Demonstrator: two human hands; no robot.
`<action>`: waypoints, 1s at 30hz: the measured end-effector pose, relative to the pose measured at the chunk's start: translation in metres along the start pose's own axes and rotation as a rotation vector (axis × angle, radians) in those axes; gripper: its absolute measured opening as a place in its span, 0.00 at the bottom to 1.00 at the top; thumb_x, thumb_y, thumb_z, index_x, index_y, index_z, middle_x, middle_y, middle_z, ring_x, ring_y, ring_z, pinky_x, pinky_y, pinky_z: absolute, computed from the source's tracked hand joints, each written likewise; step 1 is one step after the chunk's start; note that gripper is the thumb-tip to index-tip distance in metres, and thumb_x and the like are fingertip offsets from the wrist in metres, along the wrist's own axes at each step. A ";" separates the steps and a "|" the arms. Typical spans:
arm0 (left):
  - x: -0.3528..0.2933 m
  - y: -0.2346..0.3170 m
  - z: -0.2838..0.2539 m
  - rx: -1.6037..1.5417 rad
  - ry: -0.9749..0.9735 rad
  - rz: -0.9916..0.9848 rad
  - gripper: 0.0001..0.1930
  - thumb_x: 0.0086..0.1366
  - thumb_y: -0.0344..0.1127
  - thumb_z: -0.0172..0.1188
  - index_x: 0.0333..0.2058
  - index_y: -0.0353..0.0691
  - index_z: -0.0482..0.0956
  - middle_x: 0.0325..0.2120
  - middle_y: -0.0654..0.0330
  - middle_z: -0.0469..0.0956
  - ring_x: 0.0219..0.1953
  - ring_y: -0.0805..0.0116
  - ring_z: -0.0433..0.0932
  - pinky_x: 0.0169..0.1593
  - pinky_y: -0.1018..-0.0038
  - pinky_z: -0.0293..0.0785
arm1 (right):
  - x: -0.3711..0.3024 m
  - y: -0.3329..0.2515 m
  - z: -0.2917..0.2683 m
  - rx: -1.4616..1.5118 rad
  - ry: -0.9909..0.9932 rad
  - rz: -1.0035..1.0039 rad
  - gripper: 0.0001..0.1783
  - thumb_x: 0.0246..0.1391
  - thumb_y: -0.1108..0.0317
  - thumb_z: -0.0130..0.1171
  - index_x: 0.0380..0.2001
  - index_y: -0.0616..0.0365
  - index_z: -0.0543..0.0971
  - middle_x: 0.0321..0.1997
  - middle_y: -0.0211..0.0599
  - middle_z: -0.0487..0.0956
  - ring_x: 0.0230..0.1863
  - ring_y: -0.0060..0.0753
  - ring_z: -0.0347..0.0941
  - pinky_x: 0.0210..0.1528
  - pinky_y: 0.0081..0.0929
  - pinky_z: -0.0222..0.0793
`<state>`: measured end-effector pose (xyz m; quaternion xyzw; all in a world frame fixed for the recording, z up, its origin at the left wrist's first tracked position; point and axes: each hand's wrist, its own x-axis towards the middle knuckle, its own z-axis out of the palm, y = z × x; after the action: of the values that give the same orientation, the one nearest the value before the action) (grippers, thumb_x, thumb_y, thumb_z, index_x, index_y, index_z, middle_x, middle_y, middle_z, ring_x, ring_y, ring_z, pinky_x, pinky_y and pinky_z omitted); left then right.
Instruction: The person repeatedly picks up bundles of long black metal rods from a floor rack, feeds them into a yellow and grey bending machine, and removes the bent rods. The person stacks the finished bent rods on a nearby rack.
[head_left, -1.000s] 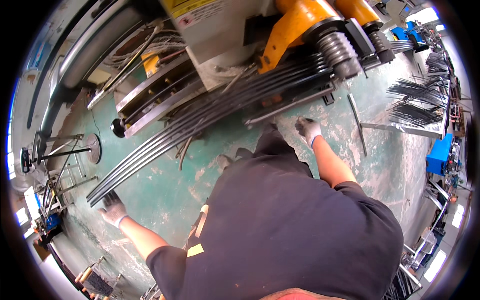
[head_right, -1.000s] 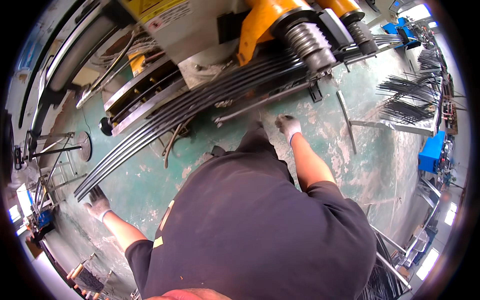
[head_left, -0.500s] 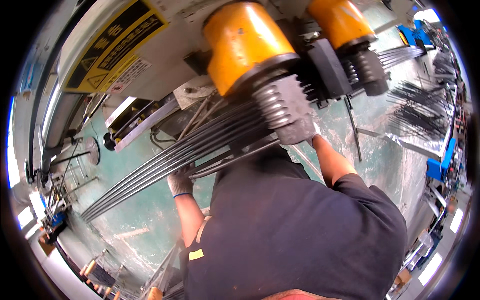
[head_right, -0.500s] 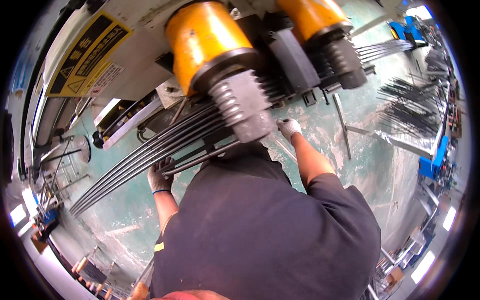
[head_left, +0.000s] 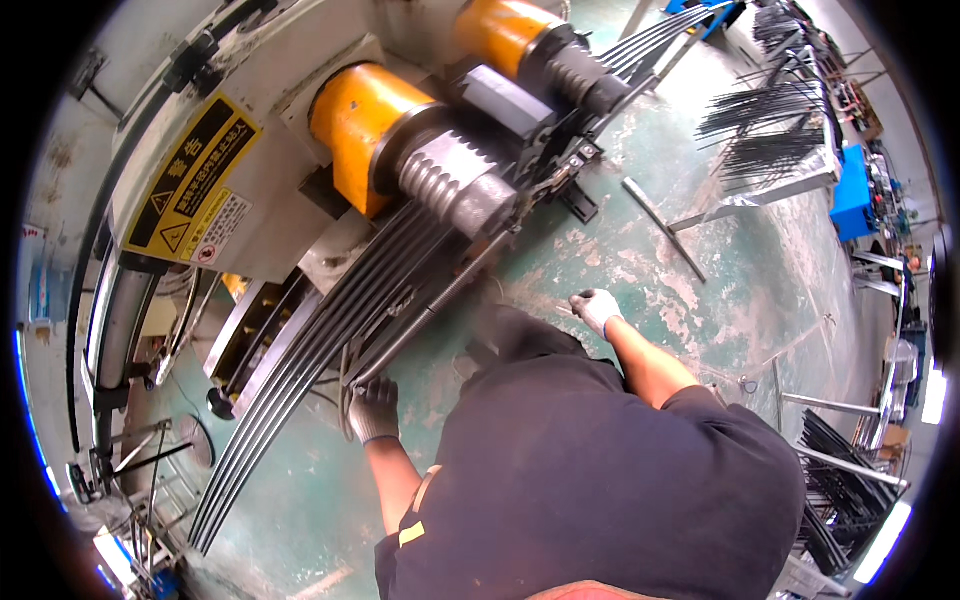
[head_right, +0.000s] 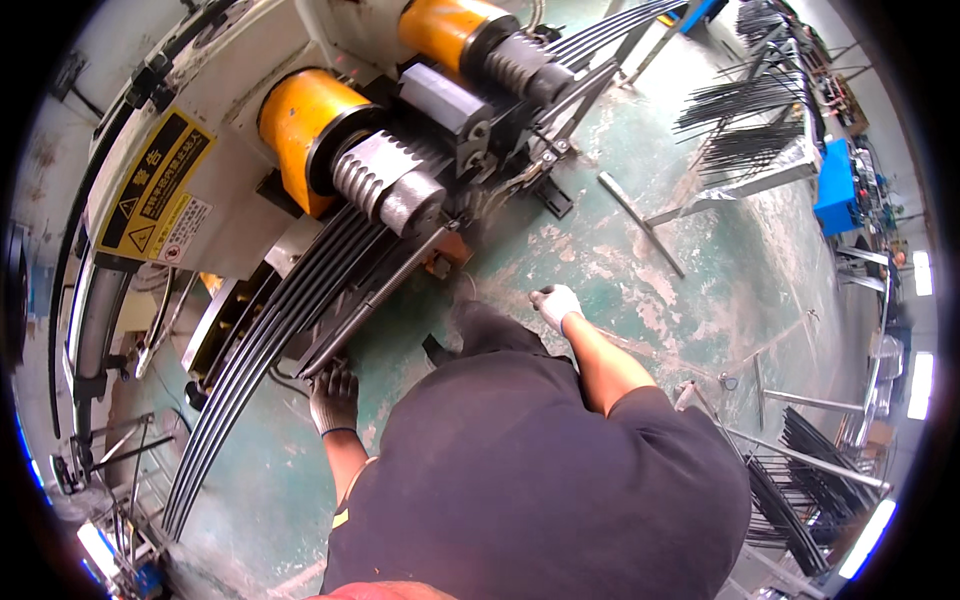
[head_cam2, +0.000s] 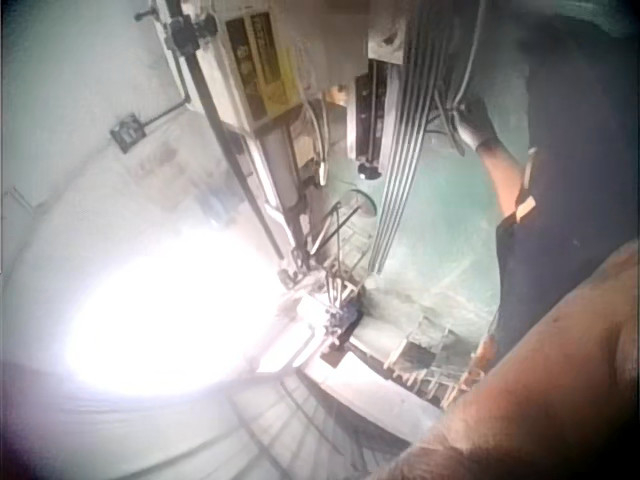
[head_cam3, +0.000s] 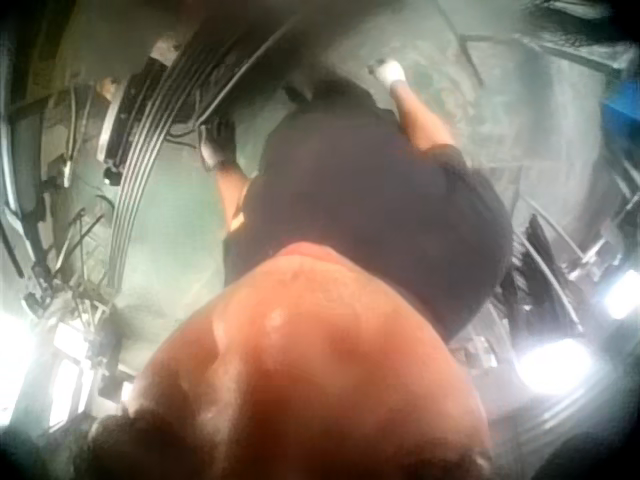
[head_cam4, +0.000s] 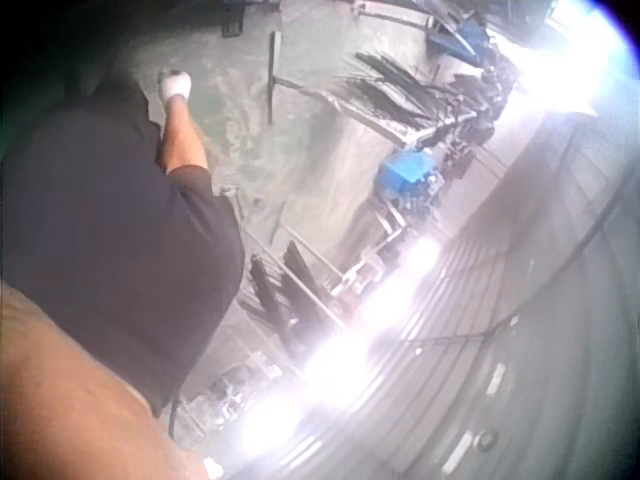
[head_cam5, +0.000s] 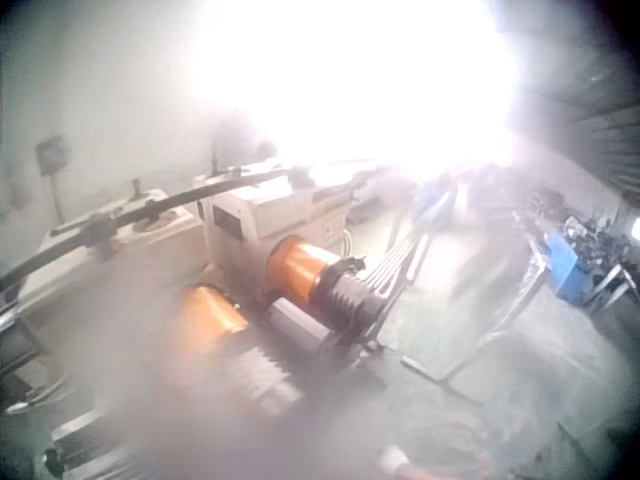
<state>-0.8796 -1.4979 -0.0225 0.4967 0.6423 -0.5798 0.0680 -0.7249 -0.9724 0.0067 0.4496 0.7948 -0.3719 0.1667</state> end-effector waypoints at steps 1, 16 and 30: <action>-0.001 0.016 0.009 -0.796 0.234 -0.180 0.21 0.77 0.39 0.41 0.62 0.40 0.72 0.65 0.54 0.70 0.67 0.56 0.67 0.71 0.54 0.62 | -0.010 -0.006 -0.006 0.091 0.026 0.013 0.21 0.59 0.52 0.60 0.36 0.61 0.88 0.36 0.49 0.87 0.41 0.44 0.84 0.50 0.36 0.75; -0.124 -0.103 -0.046 -3.438 1.874 -1.403 0.31 0.78 0.49 0.46 0.70 0.33 0.62 0.71 0.46 0.63 0.75 0.48 0.54 0.76 0.51 0.51 | -0.035 -0.247 -0.119 1.170 0.246 -0.606 0.31 0.67 0.49 0.62 0.58 0.68 0.78 0.54 0.42 0.82 0.55 0.33 0.75 0.63 0.31 0.67; -0.217 -0.255 -0.115 -2.678 2.228 -1.330 0.31 0.76 0.44 0.54 0.68 0.26 0.64 0.70 0.36 0.60 0.72 0.44 0.61 0.77 0.51 0.48 | 0.018 -0.294 -0.132 1.440 0.017 -0.416 0.33 0.57 0.55 0.69 0.55 0.72 0.78 0.48 0.46 0.85 0.46 0.35 0.82 0.50 0.34 0.76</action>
<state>-0.8984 -1.4837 0.3309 0.0782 -0.4211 -0.8701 0.2437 -0.9717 -0.9579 0.2142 0.2908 0.4244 -0.8206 -0.2486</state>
